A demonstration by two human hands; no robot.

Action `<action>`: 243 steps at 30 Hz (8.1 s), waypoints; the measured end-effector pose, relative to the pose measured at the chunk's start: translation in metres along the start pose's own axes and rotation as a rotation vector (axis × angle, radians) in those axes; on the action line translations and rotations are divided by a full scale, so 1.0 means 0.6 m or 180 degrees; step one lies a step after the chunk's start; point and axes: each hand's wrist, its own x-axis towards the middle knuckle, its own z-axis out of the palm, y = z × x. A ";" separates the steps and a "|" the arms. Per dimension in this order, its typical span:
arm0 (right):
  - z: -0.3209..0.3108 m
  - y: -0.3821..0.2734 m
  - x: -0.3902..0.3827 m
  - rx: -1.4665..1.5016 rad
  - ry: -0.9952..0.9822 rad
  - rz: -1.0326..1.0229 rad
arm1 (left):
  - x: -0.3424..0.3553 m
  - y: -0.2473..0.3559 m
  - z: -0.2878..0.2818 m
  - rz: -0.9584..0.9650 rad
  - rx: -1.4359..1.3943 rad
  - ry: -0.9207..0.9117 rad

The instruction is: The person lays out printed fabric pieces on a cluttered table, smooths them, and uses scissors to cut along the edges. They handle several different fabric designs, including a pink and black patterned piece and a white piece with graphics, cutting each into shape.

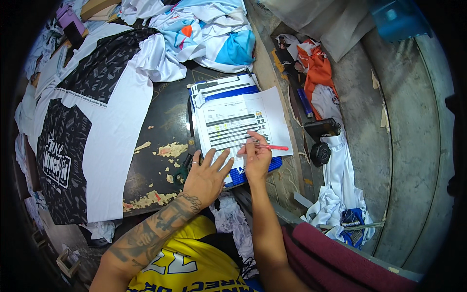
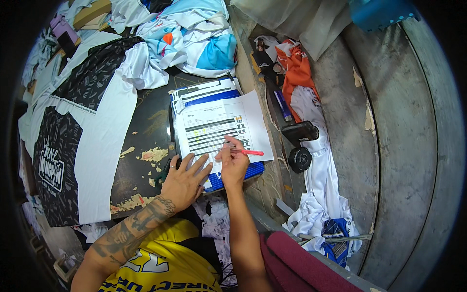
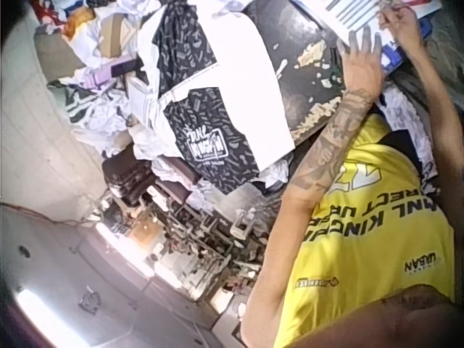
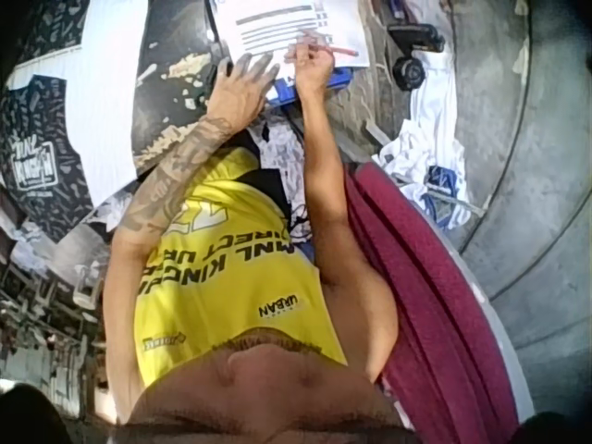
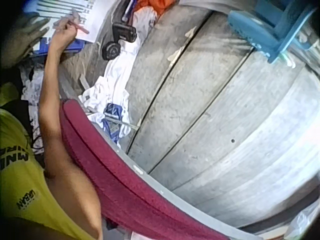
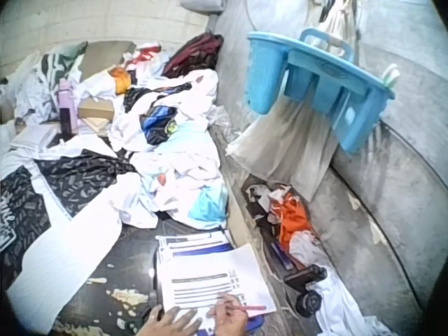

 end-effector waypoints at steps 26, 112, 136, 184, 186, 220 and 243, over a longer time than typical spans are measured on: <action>0.007 -0.013 0.008 -0.1506 -0.0023 -0.0614 | 0.008 -0.005 0.022 0.0024 0.0126 0.0288; 0.752 -0.015 -0.087 -0.4958 -0.1154 -0.1212 | -0.585 -1.323 -0.186 -0.4006 0.0605 0.1433; 0.125 0.009 -0.207 -0.2299 -0.1138 0.0909 | -0.599 -0.289 0.054 -0.1416 -0.0852 0.0895; 0.766 -0.073 -0.288 -0.4127 -0.4443 0.1201 | -0.619 -0.380 0.051 -0.0748 -0.3217 0.0393; 0.798 -0.071 -0.287 -0.3695 -0.4324 0.1186 | -0.617 -0.397 0.049 -0.0562 -0.3409 0.0288; 1.355 -0.074 -0.257 -0.3700 -0.4266 0.1247 | -0.695 -0.781 -0.127 -0.0901 -0.4353 -0.0053; 0.340 -0.061 -0.190 -0.4243 0.0066 -0.0441 | -0.466 -0.731 -0.103 -0.2242 0.0031 0.0748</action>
